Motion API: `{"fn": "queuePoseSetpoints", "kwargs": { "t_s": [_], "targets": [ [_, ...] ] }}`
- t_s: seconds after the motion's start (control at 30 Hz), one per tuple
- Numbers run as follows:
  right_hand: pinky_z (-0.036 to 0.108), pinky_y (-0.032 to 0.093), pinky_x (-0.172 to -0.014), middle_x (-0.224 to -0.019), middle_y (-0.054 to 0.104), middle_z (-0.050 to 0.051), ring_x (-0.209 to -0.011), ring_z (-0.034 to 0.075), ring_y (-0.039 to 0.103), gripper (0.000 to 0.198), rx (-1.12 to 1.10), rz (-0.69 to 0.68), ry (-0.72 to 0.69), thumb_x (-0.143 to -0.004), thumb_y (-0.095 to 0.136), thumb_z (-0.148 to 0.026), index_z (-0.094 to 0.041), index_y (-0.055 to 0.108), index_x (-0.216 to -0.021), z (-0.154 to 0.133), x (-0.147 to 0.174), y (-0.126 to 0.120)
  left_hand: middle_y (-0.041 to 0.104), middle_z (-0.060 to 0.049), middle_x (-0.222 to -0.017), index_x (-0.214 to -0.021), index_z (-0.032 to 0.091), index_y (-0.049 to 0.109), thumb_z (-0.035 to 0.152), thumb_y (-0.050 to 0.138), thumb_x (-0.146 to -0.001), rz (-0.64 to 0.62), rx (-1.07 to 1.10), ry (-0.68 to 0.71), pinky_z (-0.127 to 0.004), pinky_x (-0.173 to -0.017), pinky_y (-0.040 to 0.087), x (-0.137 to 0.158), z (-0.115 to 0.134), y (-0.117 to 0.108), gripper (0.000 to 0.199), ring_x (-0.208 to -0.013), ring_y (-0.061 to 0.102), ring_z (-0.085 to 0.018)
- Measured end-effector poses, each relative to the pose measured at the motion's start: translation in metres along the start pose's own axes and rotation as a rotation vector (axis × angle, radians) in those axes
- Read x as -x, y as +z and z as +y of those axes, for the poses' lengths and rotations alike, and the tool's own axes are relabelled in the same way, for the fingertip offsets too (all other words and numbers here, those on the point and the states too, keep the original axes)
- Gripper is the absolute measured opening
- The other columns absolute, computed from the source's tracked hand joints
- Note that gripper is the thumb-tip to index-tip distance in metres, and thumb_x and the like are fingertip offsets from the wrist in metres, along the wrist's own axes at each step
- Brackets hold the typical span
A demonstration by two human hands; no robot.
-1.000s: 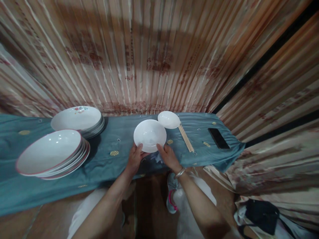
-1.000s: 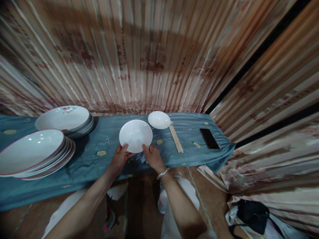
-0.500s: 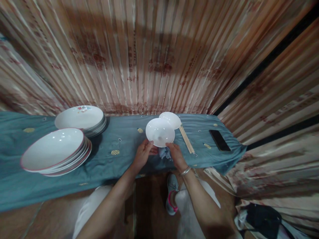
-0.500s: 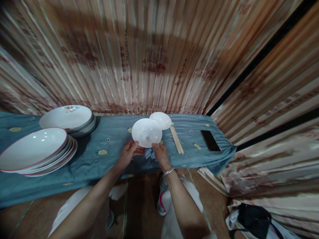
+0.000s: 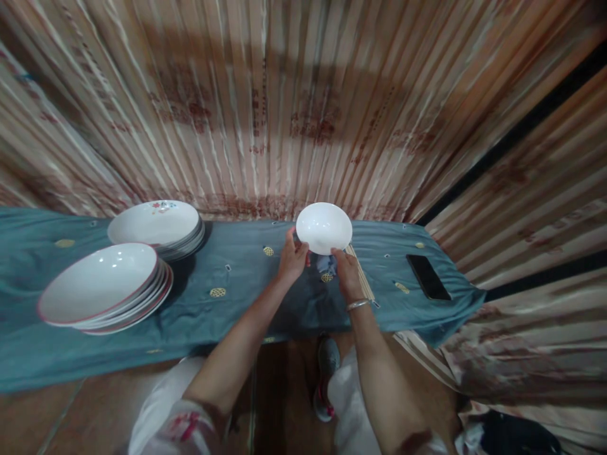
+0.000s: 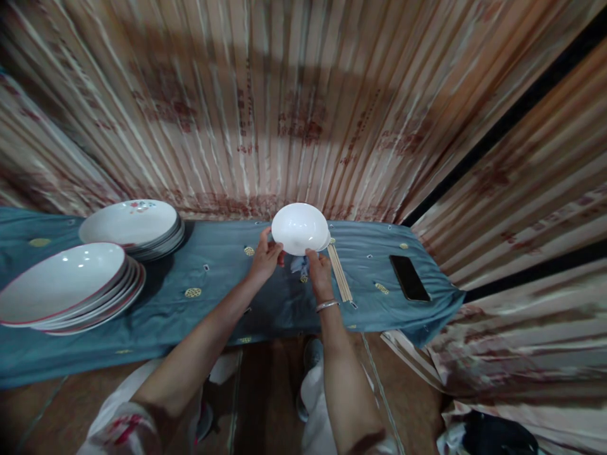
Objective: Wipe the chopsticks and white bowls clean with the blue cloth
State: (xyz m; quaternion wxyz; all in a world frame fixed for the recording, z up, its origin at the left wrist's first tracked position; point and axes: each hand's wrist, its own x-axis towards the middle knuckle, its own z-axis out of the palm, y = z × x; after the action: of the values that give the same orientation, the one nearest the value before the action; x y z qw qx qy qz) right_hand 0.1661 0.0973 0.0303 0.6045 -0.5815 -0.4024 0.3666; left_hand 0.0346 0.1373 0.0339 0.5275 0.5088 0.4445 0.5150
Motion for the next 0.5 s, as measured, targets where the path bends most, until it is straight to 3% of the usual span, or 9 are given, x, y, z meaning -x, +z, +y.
{"fn": "queuePoseSetpoints", "kwargs": {
  "t_s": [0.13, 0.27, 0.5],
  "targets": [
    [0.024, 0.036, -0.054, -0.055, 0.049, -0.004, -0.057, 0.011, 0.044, 0.027, -0.053, 0.029, 0.016, -0.07, 0.057, -0.045, -0.018, 0.056, -0.067, 0.007, -0.013, -0.005, 0.057, 0.004, -0.061, -0.137, 0.016, 0.034, 0.022, 0.057, -0.079, -0.032, -0.051, 0.014, -0.024, -0.047, 0.043, -0.018, -0.001, 0.014, 0.063, -0.039, 0.045, -0.01],
    [0.023, 0.032, -0.048, -0.052, 0.045, -0.006, -0.05, 0.009, 0.038, 0.028, -0.11, 0.041, 0.086, -0.069, 0.059, -0.046, -0.018, 0.056, -0.068, 0.014, -0.021, -0.007, 0.055, 0.006, -0.056, -0.135, 0.016, 0.037, 0.015, 0.053, -0.077, -0.051, -0.11, -0.008, -0.023, -0.045, 0.04, -0.032, -0.004, 0.02, 0.06, -0.038, 0.044, -0.011],
    [0.024, 0.032, -0.046, -0.047, 0.042, -0.007, -0.047, 0.01, 0.038, 0.033, -0.016, 0.053, 0.078, -0.073, 0.056, -0.05, -0.018, 0.057, -0.066, 0.029, -0.029, -0.009, 0.052, 0.007, -0.05, -0.129, 0.014, 0.041, 0.014, 0.053, -0.077, -0.061, -0.127, -0.07, -0.025, -0.045, 0.039, -0.048, -0.014, 0.023, 0.054, -0.037, 0.044, -0.012]
  ]
}}
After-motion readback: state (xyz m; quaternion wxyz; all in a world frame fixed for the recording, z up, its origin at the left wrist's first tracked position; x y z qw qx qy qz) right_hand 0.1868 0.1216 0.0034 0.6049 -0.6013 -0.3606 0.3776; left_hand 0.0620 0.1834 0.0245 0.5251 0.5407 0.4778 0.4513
